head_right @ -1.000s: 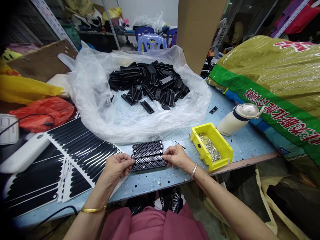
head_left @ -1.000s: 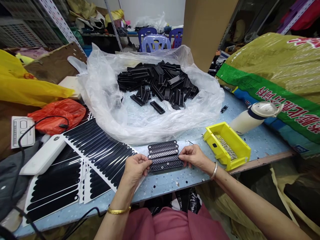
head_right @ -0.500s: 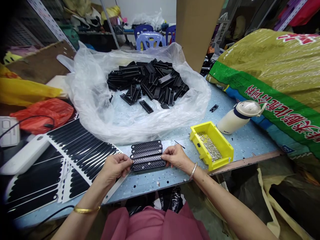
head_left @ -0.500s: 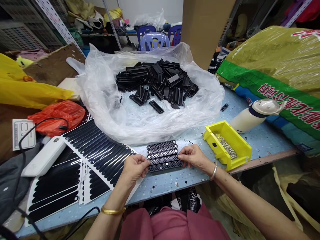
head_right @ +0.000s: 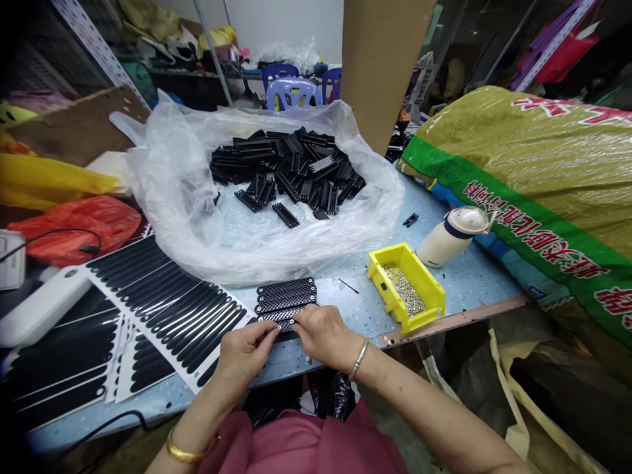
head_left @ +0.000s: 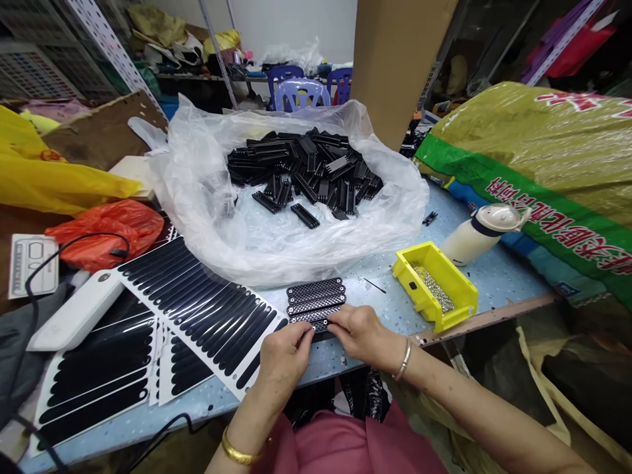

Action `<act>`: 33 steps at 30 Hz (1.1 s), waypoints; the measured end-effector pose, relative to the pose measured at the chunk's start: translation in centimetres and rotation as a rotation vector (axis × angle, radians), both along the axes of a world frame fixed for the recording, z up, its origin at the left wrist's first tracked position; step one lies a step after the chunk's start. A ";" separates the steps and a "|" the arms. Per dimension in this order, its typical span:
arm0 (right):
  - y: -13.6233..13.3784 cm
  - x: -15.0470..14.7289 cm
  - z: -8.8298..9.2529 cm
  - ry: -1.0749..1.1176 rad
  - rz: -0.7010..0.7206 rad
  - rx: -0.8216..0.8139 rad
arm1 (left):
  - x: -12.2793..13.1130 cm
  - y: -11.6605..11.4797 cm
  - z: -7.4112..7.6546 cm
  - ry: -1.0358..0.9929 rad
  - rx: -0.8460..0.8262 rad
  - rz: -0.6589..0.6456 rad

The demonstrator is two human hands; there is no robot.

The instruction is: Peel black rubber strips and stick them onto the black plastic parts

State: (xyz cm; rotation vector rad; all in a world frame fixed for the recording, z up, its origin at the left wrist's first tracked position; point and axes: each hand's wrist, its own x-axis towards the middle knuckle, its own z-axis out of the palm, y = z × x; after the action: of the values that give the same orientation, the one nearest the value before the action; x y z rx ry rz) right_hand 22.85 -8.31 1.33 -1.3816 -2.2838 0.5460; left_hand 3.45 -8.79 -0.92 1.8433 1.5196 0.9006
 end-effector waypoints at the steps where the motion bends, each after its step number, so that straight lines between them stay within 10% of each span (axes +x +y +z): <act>1: 0.0 -0.5 0.1 -0.069 0.018 0.011 | 0.0 0.0 0.0 0.015 0.005 -0.001; 7: -0.1 -0.6 0.5 -0.220 -0.003 -0.014 | 0.0 -0.3 0.3 0.071 0.018 0.023; 19: -0.8 2.3 -1.0 0.402 -0.486 -0.385 | -2.3 -0.9 0.4 0.036 -0.004 0.237; 33: -0.5 0.7 -2.5 0.381 -0.582 -0.383 | -2.1 -0.5 -0.6 -0.012 -0.073 0.239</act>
State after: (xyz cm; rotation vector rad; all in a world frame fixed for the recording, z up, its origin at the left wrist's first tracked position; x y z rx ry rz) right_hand 23.51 -8.84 -1.17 -1.8314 -1.4305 0.9717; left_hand 1.38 -9.32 -1.55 1.6255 1.7675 0.9488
